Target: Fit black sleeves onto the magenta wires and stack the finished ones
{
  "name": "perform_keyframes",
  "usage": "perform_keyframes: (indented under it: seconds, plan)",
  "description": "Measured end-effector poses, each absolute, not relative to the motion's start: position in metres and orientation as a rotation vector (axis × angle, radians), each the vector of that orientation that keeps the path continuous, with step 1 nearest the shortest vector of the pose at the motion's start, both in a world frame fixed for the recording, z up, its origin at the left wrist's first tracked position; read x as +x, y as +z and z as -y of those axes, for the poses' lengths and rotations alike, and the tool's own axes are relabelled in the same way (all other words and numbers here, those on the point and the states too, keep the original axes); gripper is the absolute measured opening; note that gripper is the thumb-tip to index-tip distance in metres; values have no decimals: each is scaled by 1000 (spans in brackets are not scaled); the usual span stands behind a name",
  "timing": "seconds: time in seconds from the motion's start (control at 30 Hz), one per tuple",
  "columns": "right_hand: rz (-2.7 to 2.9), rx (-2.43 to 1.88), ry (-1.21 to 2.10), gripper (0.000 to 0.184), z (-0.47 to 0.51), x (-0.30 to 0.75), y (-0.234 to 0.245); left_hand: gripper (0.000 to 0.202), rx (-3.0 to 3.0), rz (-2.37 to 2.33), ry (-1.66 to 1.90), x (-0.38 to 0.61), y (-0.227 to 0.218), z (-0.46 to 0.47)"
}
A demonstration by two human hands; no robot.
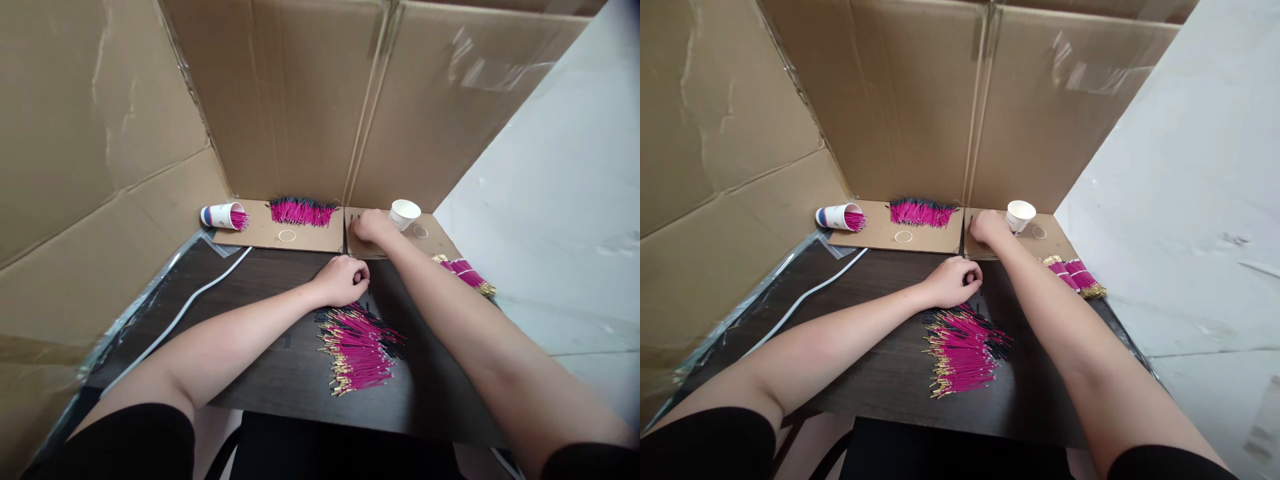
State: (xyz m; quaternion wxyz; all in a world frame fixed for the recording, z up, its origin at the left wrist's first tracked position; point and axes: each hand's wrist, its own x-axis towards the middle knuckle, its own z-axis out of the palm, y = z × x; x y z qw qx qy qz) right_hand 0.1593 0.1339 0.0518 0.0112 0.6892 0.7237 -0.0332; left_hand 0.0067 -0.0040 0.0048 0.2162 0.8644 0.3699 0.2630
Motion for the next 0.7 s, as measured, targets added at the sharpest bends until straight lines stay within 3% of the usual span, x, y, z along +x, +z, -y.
perform_keyframes:
  seconds: [0.17, 0.37, 0.7]
  plan:
    - [-2280, 2101, -79, 70, -133, 156, 49, 13, 2393, -1012, 764, 6, 1, 3]
    - [-2214, 2046, -81, 48, -135, 146, 46, 12, 2395, -1021, 743, 6, 2, 3]
    - [-2210, 2009, -32, 47, -131, 142, 49, 11, 2397, -1023, 730, 7, 2, 3]
